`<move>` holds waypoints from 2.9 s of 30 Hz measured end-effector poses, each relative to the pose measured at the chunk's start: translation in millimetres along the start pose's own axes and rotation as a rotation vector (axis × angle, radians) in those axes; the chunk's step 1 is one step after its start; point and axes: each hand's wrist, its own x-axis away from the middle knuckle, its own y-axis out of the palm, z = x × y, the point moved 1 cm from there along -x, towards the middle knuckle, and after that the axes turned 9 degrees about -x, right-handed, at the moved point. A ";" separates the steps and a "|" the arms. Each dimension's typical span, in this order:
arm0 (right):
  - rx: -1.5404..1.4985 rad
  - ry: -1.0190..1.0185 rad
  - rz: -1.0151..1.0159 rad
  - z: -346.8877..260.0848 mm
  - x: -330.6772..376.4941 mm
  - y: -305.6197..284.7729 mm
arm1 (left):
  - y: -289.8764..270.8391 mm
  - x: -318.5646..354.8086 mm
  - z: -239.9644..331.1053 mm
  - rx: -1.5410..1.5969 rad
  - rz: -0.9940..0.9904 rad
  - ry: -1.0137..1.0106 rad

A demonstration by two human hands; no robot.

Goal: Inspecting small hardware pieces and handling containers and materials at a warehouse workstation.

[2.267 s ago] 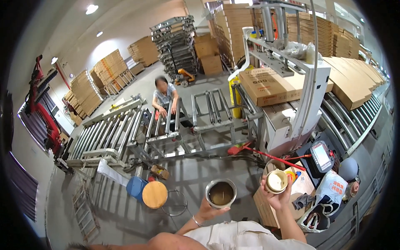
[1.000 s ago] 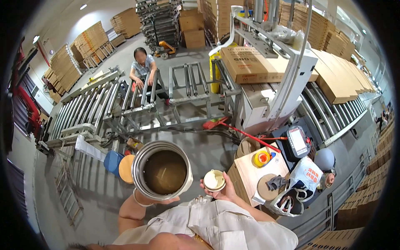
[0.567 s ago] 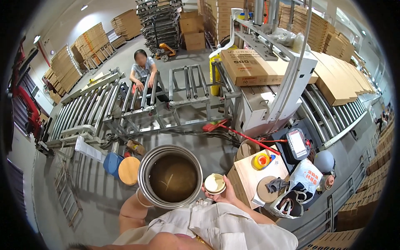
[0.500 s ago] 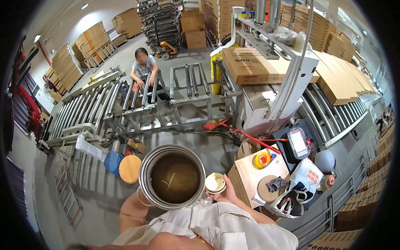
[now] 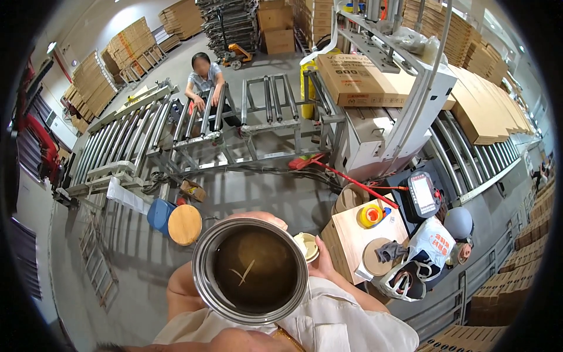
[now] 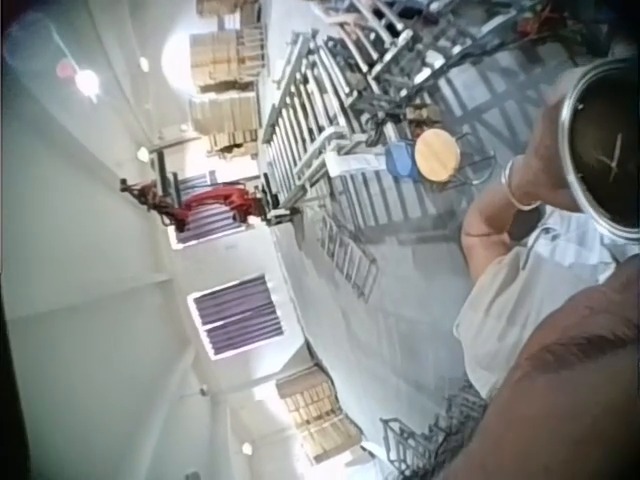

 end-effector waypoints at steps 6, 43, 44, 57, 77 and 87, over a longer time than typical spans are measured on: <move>-0.044 0.035 0.042 2.1 3.9 7.4 | 2.1 -6.5 15.2 0.136 0.059 0.010; -0.055 0.055 -0.051 -3.4 -16.9 -6.0 | -9.5 -43.7 16.1 -0.283 0.163 0.684; -0.063 0.071 -0.050 -3.2 -17.8 -5.0 | -10.6 -44.4 15.5 -0.317 0.191 0.730; -0.075 0.080 -0.024 -3.0 -23.0 -2.2 | -23.9 -51.8 31.3 -0.448 0.149 0.766; -0.040 0.152 -0.112 -3.7 -22.9 4.7 | -32.1 -57.5 42.5 -0.545 0.174 0.838; 0.016 0.129 -0.114 -4.7 -24.2 -2.4 | -25.5 -57.8 48.1 -0.521 0.253 0.840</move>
